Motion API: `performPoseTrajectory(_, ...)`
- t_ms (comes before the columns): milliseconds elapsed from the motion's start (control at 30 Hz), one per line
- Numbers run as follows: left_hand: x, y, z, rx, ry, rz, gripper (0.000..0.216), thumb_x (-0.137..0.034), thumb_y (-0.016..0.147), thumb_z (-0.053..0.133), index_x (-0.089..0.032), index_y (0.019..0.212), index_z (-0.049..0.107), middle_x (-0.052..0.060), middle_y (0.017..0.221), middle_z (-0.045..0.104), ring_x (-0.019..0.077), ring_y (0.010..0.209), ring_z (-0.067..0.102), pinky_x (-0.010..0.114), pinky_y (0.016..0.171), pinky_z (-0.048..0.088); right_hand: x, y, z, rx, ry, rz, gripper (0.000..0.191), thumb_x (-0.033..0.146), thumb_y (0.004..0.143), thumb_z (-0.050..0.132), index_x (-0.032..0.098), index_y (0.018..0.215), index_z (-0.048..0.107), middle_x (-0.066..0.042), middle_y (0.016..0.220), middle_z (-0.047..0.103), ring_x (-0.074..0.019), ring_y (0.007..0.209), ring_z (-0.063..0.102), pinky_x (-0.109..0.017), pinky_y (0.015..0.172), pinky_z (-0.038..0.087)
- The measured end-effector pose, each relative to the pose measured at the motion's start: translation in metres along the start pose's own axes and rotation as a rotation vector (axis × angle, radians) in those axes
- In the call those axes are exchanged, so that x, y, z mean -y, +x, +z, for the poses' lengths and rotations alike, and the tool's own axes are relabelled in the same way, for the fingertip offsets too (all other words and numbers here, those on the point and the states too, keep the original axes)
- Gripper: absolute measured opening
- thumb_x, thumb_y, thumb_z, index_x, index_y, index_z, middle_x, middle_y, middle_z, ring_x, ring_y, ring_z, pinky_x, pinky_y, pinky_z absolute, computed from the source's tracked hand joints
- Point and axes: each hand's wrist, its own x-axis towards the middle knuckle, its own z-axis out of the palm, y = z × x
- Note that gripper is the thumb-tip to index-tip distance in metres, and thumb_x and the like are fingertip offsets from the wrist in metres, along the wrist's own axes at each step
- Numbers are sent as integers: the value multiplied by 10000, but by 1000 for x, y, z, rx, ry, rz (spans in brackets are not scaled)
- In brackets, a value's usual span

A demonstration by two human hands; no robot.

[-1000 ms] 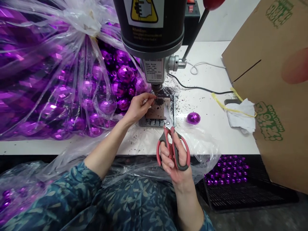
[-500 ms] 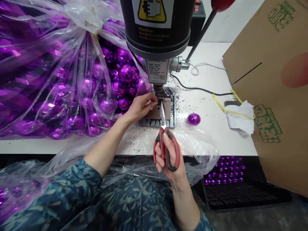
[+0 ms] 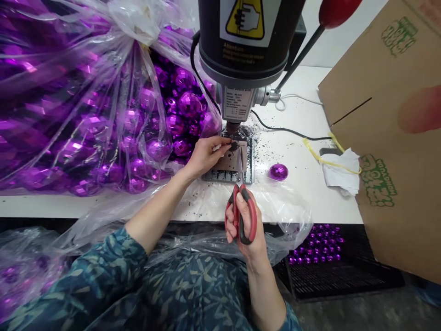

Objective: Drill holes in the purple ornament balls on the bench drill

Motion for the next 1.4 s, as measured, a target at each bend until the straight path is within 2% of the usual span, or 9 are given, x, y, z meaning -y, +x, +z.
performPoseTrajectory(267, 3, -3, 14, -162, 79, 39, 153, -201, 929, 657, -179, 982, 799, 61, 956, 814, 171, 846, 752, 236, 739, 508, -2, 2, 0, -37, -54, -26, 485, 605, 846, 671, 268, 1134, 474, 111, 602, 507, -44, 350, 385, -173, 289, 373)
performPoseTrajectory(433, 0, -4, 13, -168, 159, 63, 116, -191, 922, 656, -182, 936, 771, 46, 927, 801, 166, 829, 737, 234, 717, 493, -3, 4, -2, -33, -66, -18, 520, 611, 840, 675, 279, 1182, 467, 109, 602, 519, -49, 346, 388, -181, 284, 374)
performPoseTrajectory(600, -6, -5, 12, -160, 164, 19, 101, -175, 915, 657, -179, 932, 757, 49, 924, 797, 166, 834, 734, 235, 726, 501, -5, 6, -2, -50, -69, -30, 535, 611, 838, 680, 279, 1200, 469, 113, 608, 522, -42, 349, 404, -176, 296, 396)
performPoseTrajectory(733, -6, -6, 16, -191, 127, -49, 153, -179, 910, 662, -180, 1023, 765, 55, 941, 806, 175, 837, 743, 250, 747, 525, -8, 7, -4, -60, -77, -34, 590, 592, 827, 703, 284, 1265, 454, 117, 602, 534, -44, 344, 416, -171, 299, 400)
performPoseTrajectory(900, -3, -5, 20, -162, 45, -46, 182, -170, 920, 628, -175, 1006, 789, 66, 1001, 817, 183, 876, 760, 258, 779, 546, -9, 6, -5, -60, -81, -43, 574, 592, 840, 690, 283, 1268, 465, 116, 605, 530, -40, 347, 416, -169, 303, 400)
performPoseTrajectory(1233, -6, -2, 12, -61, 212, -41, 209, -197, 915, 615, -201, 1039, 784, 62, 1012, 817, 209, 884, 760, 273, 776, 529, -8, 5, -5, -66, -80, -47, 579, 587, 836, 701, 276, 1265, 467, 116, 604, 532, -34, 347, 414, -164, 309, 406)
performPoseTrajectory(1400, -5, -4, 9, -50, 38, -77, 264, -128, 907, 595, -196, 1068, 794, 51, 984, 818, 188, 912, 763, 254, 828, 542, -7, 5, -2, -66, -66, -34, 577, 579, 839, 702, 283, 1269, 459, 117, 610, 532, -34, 351, 408, -163, 311, 406)
